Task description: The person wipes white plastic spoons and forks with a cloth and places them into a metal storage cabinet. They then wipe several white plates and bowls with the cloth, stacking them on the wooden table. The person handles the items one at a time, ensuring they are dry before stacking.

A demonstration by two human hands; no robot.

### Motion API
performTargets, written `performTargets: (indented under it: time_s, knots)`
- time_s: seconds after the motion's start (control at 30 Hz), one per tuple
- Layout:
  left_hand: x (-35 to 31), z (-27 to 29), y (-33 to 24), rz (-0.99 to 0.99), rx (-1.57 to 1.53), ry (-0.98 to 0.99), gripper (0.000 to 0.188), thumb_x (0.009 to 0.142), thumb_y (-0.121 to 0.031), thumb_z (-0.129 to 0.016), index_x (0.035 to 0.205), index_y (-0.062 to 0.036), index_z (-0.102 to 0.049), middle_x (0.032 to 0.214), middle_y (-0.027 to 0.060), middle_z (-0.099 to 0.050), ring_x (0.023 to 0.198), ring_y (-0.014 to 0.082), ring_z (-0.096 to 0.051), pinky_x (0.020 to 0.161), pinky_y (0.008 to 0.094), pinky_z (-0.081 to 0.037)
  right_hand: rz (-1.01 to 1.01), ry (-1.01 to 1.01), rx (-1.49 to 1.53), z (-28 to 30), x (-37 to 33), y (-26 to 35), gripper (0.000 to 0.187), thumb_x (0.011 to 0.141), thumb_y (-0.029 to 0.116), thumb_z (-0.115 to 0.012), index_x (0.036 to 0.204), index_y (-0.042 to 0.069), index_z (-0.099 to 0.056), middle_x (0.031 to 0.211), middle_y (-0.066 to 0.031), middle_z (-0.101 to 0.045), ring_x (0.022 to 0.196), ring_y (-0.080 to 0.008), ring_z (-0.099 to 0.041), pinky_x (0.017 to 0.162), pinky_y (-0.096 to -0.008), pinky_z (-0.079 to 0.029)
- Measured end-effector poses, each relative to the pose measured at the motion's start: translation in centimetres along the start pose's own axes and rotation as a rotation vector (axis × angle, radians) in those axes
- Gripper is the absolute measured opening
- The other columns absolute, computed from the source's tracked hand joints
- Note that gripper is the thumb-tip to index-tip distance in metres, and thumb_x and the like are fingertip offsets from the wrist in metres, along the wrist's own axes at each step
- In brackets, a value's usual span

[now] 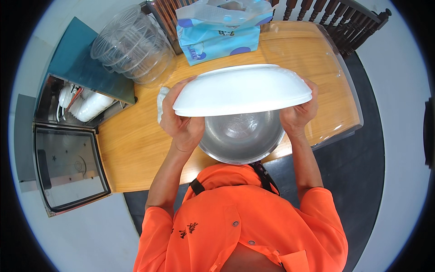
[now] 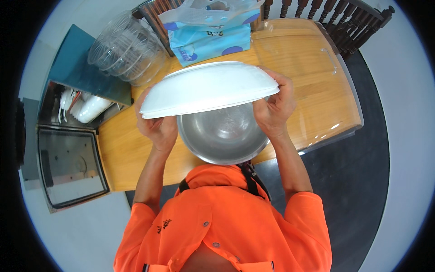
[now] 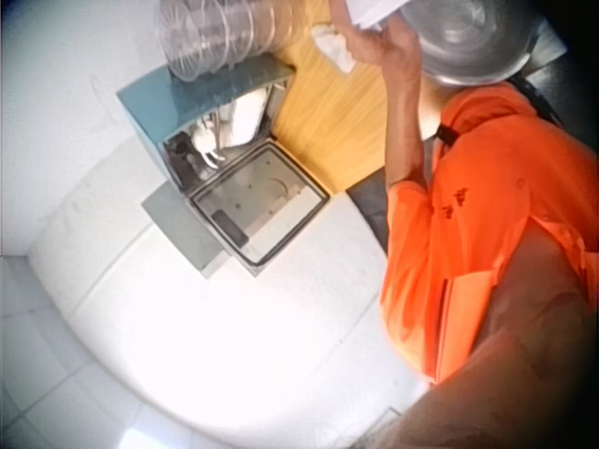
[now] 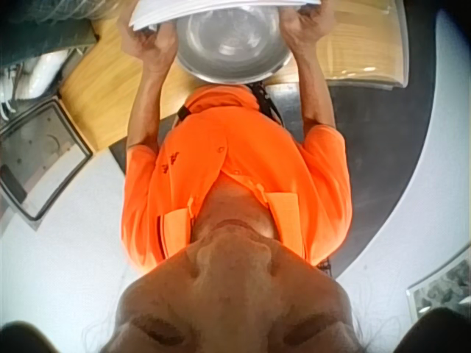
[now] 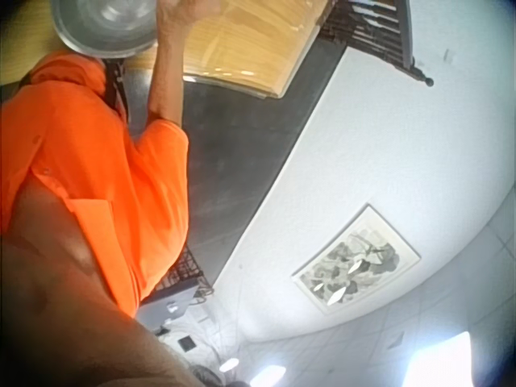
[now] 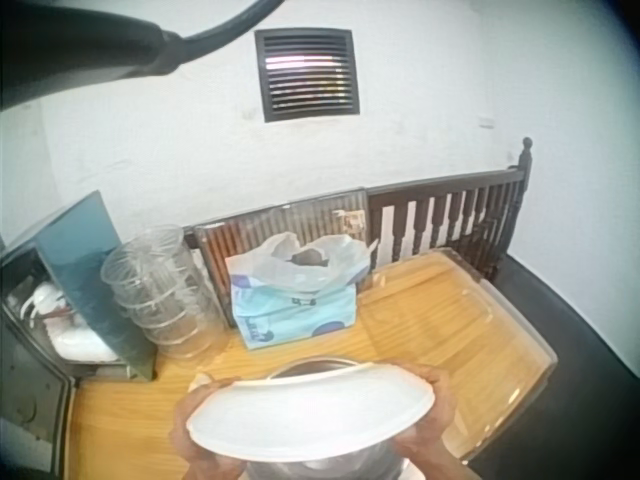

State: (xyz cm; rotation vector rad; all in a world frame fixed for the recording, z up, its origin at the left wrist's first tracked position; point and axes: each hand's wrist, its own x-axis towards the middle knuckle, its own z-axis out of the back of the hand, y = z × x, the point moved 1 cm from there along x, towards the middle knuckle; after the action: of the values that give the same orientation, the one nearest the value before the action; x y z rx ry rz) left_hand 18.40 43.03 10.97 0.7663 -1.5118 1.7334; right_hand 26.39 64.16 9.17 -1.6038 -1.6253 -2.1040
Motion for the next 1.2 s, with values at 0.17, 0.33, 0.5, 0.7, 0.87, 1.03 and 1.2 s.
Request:
performTargets:
  time_s: [0.17,0.33,0.5,0.7,0.87,1.03,1.2]
  knots:
    - [-0.1,0.2,-0.2,-0.013,0.006,0.007,0.045,0.076,0.006,-0.067,0.118,0.0071,-0.049,0.114,0.0155,-0.056,0.099,0.0207,-0.059,0.086,0.0293,-0.047,-0.015,-0.008,0.012,-0.1,-0.2,0.1,0.036,0.078,-0.002,-0.066,0.11,-0.004,-0.05,0.107,-0.0112,-0.058,0.098,-0.0178,-0.058,0.087,-0.0278,-0.046]
    - [-0.3,0.2,-0.3,-0.001,-0.003,0.009,0.046,0.077,0.006,-0.067,0.119,0.0071,-0.048,0.115,0.016,-0.056,0.1,0.0208,-0.059,0.087,0.0295,-0.047,-0.02,-0.009,0.019,0.0,-0.2,0.3,0.036,0.078,-0.002,-0.066,0.11,-0.004,-0.051,0.106,-0.0108,-0.058,0.097,-0.0174,-0.058,0.087,-0.0275,-0.045]
    - [-0.6,0.3,-0.2,0.014,-0.023,0.026,0.046,0.077,0.006,-0.066,0.119,0.0071,-0.048,0.116,0.0164,-0.055,0.102,0.0213,-0.058,0.088,0.0302,-0.047,-0.037,-0.011,-0.001,0.0,-0.4,0.2,0.035,0.078,-0.001,-0.067,0.109,-0.004,-0.052,0.105,-0.0103,-0.058,0.097,-0.0172,-0.058,0.086,-0.0273,-0.045]
    - [-0.4,0.1,-0.6,-0.036,0.046,-0.029,0.036,0.078,0.005,-0.063,0.113,0.007,-0.051,0.103,0.0193,-0.065,0.091,0.0224,-0.064,0.079,0.0282,-0.051,-0.008,0.056,-0.017,0.3,-0.7,0.1,0.036,0.081,-0.003,-0.066,0.111,-0.006,-0.046,0.11,-0.0182,-0.06,0.101,-0.0202,-0.06,0.088,-0.03,-0.048]
    - [-1.1,0.4,-0.3,-0.025,0.013,-0.002,0.043,0.078,0.005,-0.065,0.117,0.007,-0.048,0.111,0.0175,-0.059,0.098,0.0214,-0.06,0.084,0.0294,-0.048,-0.035,0.069,0.005,0.5,-0.9,-0.1,0.037,0.081,-0.004,-0.065,0.112,-0.006,-0.045,0.11,-0.0184,-0.06,0.102,-0.0201,-0.059,0.089,-0.0304,-0.048]
    - [-1.7,0.7,-0.4,0.046,0.002,0.028,0.046,0.078,0.005,-0.066,0.12,0.0069,-0.047,0.114,0.0163,-0.057,0.1,0.0205,-0.058,0.088,0.03,-0.046,-0.045,0.073,-0.003,0.5,-1.3,-0.2,0.037,0.081,-0.005,-0.065,0.112,-0.006,-0.045,0.111,-0.019,-0.06,0.102,-0.0206,-0.06,0.089,-0.0305,-0.048]
    - [-1.9,0.7,-0.4,0.055,-0.003,0.026,0.045,0.079,0.004,-0.066,0.119,0.0066,-0.047,0.113,0.0156,-0.057,0.1,0.0199,-0.058,0.088,0.0299,-0.046,-0.042,0.083,0.0,0.6,-1.4,-0.3,0.038,0.081,-0.005,-0.065,0.113,-0.006,-0.044,0.112,-0.0193,-0.06,0.102,-0.0213,-0.06,0.089,-0.0308,-0.048]
